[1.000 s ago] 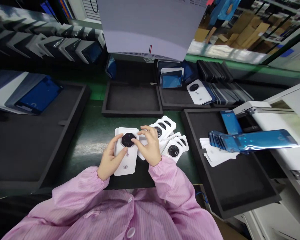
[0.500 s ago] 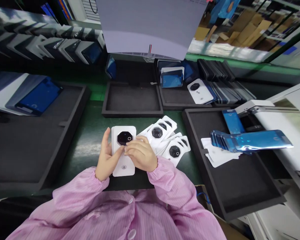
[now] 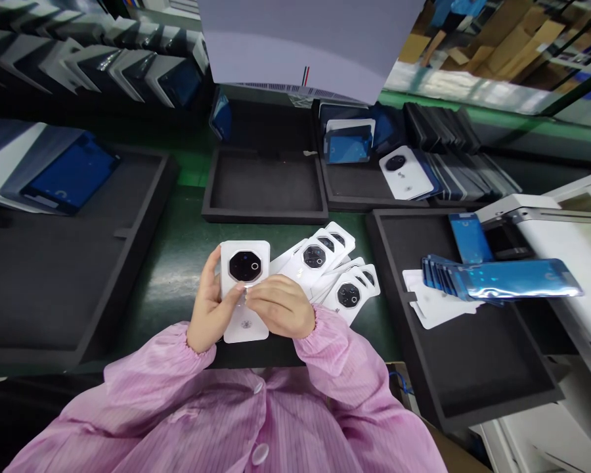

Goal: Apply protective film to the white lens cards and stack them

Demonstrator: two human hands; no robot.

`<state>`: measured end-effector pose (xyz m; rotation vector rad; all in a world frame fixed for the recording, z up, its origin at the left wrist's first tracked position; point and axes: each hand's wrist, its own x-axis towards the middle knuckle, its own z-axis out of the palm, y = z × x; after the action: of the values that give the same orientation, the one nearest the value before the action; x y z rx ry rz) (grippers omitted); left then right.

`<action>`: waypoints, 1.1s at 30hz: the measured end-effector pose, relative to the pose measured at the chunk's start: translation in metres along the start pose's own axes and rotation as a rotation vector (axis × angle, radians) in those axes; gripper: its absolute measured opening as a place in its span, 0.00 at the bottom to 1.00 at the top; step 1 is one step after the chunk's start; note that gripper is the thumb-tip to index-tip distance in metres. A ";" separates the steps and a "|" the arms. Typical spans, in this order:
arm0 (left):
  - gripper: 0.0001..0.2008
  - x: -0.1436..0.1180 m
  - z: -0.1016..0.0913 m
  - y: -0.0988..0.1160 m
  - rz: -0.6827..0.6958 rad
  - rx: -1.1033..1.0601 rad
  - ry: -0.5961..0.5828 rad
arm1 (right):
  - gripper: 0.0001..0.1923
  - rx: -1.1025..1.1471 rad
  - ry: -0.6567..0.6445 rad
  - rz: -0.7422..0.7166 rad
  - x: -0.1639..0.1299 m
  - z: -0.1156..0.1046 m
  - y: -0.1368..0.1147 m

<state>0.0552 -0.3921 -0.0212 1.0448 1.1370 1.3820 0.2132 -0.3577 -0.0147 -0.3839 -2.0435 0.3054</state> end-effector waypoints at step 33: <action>0.33 0.003 0.000 0.004 -0.096 -0.057 -0.026 | 0.12 -0.036 -0.041 -0.020 -0.001 0.001 0.000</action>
<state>0.0545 -0.3897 -0.0173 0.9533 1.1078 1.3145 0.2128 -0.3584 -0.0164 -0.3821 -2.0939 0.2667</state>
